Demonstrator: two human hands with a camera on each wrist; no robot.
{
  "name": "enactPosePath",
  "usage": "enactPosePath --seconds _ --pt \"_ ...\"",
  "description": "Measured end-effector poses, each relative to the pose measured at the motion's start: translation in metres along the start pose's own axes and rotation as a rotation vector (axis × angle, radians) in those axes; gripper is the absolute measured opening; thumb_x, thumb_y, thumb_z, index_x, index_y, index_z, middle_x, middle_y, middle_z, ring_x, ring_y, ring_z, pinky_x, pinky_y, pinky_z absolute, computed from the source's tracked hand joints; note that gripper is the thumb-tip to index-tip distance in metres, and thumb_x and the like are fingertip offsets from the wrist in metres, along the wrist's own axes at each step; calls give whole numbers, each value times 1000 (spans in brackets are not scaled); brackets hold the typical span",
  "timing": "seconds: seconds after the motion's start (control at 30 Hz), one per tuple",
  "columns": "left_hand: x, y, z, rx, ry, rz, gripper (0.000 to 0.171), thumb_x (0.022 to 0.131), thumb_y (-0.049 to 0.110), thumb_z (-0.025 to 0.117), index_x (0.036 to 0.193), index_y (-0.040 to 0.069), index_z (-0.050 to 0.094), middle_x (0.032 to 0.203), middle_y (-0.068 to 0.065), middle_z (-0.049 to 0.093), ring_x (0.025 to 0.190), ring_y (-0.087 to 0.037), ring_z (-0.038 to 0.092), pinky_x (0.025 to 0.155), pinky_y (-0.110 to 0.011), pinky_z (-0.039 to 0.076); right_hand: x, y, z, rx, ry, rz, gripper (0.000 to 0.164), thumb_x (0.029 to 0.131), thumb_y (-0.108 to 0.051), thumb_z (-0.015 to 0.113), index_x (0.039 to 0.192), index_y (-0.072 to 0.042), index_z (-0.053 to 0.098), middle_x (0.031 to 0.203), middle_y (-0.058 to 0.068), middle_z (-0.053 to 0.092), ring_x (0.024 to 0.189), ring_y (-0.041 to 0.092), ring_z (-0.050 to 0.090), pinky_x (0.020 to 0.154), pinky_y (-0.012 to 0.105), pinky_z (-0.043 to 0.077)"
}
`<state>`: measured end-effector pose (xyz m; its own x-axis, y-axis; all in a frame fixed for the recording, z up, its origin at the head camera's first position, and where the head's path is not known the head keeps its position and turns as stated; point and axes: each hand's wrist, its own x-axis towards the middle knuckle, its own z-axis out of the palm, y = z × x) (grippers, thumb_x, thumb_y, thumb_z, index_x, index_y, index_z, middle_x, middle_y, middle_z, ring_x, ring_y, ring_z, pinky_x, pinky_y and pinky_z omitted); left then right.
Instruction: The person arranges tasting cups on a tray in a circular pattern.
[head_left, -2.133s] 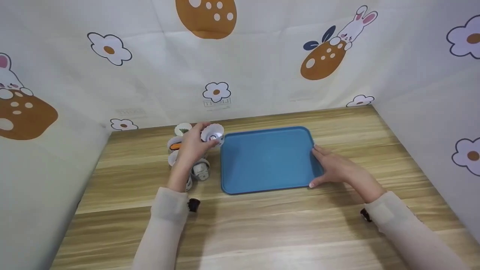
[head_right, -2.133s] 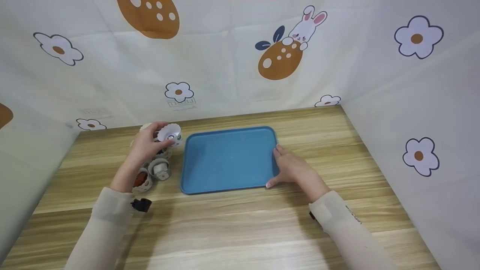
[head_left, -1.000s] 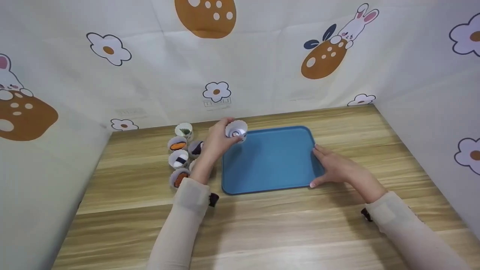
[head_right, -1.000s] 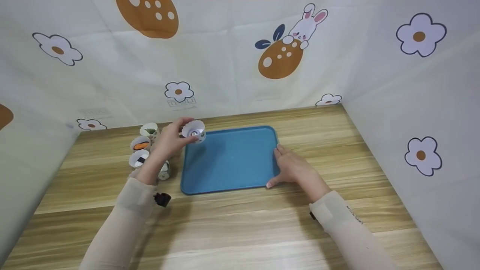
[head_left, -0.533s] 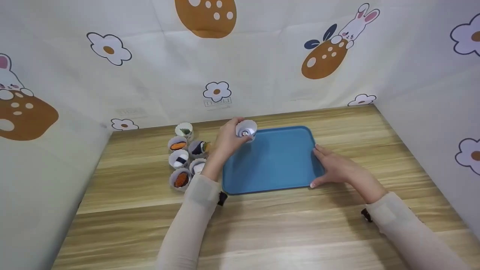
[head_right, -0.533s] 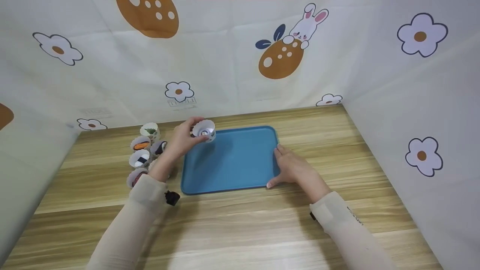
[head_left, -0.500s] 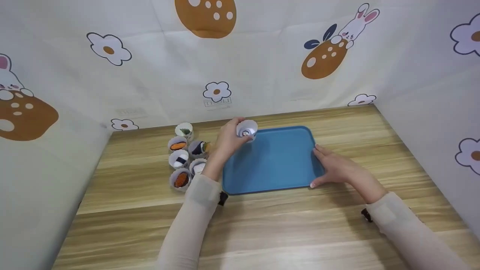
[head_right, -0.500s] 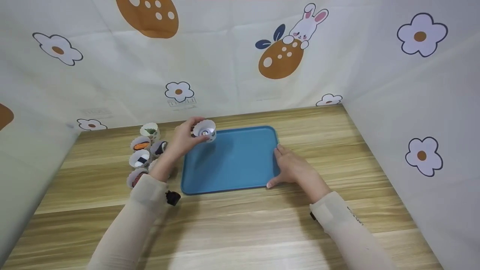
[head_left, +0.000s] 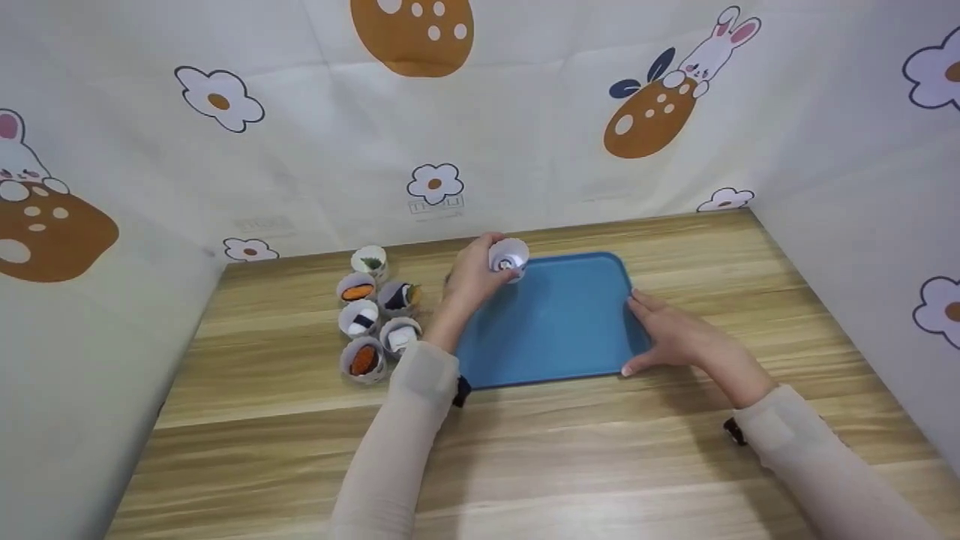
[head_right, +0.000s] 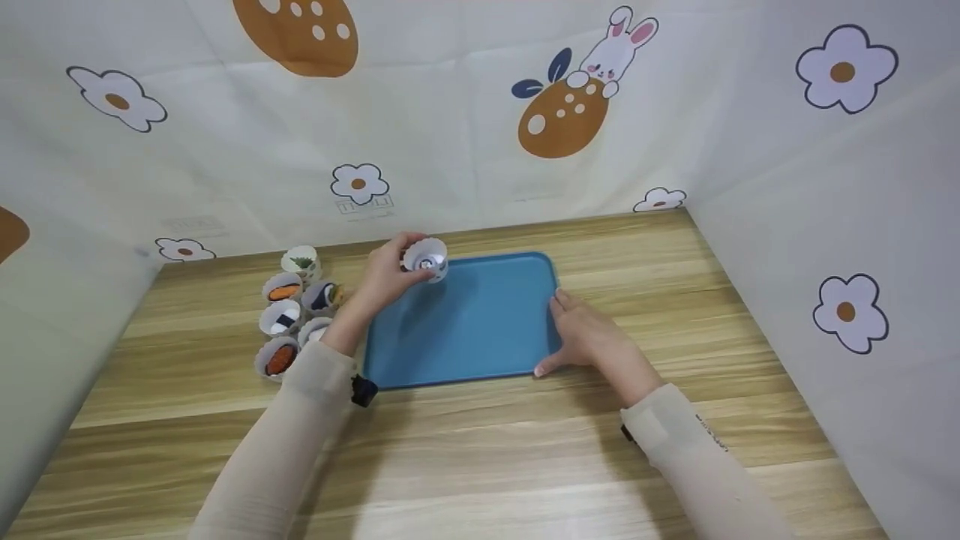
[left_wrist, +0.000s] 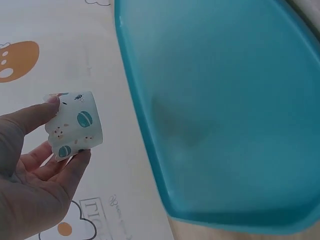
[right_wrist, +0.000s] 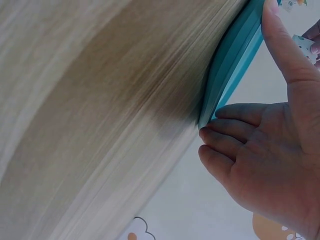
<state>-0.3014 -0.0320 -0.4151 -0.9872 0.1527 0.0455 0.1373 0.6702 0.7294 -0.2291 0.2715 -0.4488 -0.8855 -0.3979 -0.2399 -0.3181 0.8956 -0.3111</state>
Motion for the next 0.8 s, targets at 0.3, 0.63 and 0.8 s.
enactPosePath --seconds 0.3,0.63,0.8 --pt "7 1 11 -36 -32 -2 58 89 15 75 142 11 51 140 -10 58 127 -27 55 110 -45 45 1 1 1 3 -7 3 125 70 -59 83 151 14 22 161 33 18 146 50 25 118 60 28" --pt "21 2 24 -26 -50 -18 57 90 14 74 141 10 51 141 -10 57 129 -27 55 111 -44 45 1 2 0 6 -20 9 126 70 -60 82 152 13 21 161 33 15 148 50 21 119 60 26" --pt "26 2 31 -29 -66 -22 57 90 13 74 142 9 51 142 -11 57 130 -27 54 111 -44 44 1 1 0 10 -23 16 126 70 -60 82 152 12 21 162 32 15 148 49 21 119 60 25"
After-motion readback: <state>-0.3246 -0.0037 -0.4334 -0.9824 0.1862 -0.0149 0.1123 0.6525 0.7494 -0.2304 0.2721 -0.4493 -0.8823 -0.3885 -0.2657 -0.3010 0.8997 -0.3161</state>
